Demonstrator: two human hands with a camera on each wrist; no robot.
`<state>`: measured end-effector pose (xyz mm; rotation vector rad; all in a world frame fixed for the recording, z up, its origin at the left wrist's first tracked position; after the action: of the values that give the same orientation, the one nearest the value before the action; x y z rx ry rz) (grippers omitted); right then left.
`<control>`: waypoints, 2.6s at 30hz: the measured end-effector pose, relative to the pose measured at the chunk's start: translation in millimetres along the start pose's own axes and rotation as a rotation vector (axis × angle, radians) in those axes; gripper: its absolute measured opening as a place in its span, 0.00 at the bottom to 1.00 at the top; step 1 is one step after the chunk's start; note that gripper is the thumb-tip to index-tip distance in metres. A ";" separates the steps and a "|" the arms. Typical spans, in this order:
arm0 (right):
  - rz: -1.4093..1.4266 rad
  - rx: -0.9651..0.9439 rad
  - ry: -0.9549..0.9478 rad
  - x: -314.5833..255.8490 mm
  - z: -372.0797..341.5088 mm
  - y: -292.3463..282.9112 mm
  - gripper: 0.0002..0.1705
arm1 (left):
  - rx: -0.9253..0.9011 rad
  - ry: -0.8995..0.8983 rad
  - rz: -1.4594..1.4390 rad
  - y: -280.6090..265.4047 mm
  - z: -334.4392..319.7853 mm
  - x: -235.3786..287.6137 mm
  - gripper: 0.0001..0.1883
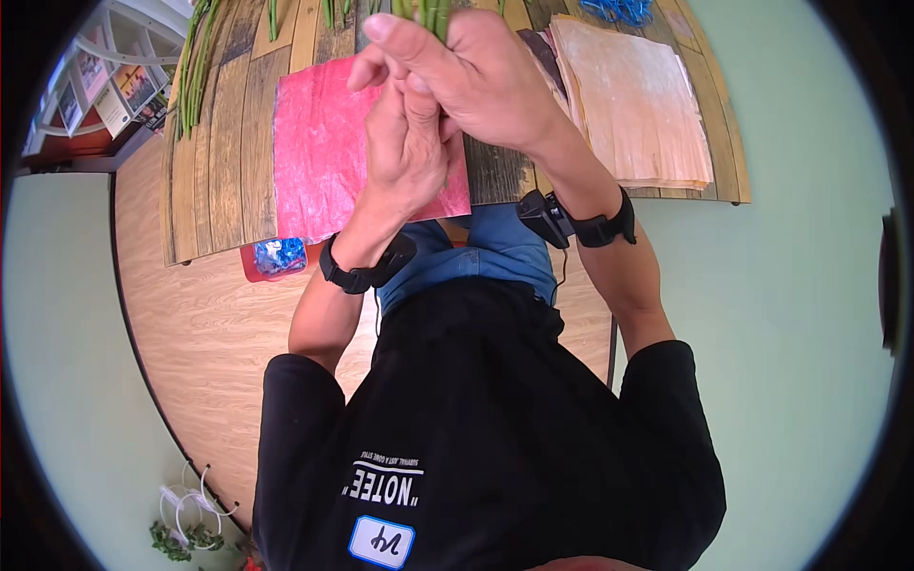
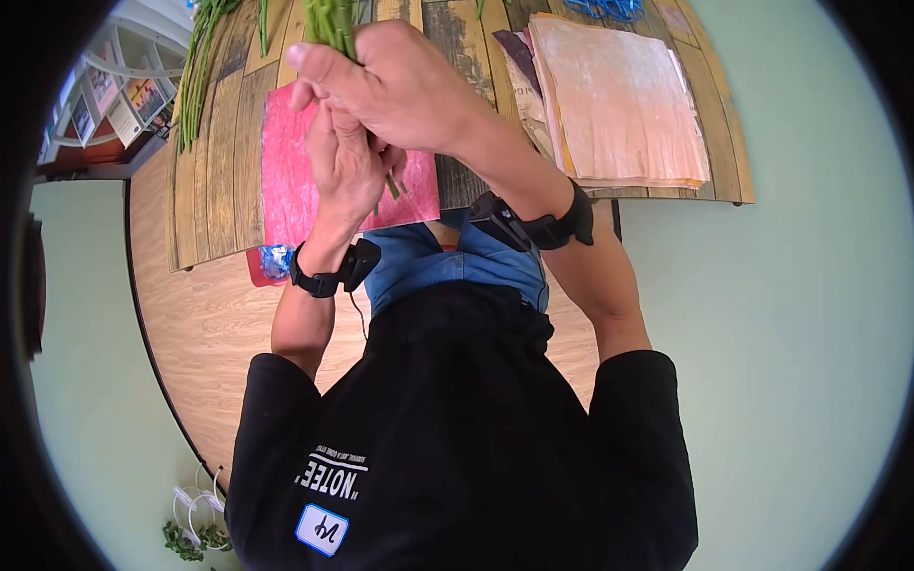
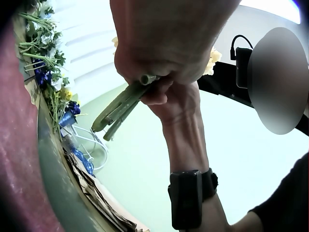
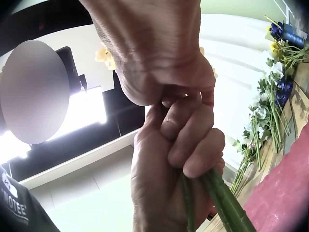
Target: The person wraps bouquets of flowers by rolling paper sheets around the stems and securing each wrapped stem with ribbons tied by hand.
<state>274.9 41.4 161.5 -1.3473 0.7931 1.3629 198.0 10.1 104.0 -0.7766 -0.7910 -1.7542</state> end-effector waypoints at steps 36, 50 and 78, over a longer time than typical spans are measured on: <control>-0.687 0.272 0.532 135.2 -100.9 32.8 0.21 | 0.250 -0.251 0.200 -66.9 -15.4 -18.9 0.25; -0.864 0.414 0.561 130.1 15.0 -59.8 0.23 | 0.214 -0.220 0.315 -60.2 -15.9 -24.8 0.19; 0.133 0.346 0.669 177.4 -51.5 -45.5 0.32 | -0.147 -0.177 0.917 -42.2 -14.8 -37.4 0.13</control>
<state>358.6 41.8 -9.4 -1.4923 1.5106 0.8008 166.1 29.3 59.0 -1.1700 -0.3133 -0.9254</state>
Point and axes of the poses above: each hand's wrist, its own z-axis towards the middle knuckle, its own y-axis out of the palm, x = y × z, the point moved 7 cm from there along z, towards the middle knuckle, and after that the axes turned 15 degrees about y, right-handed, at the moved point
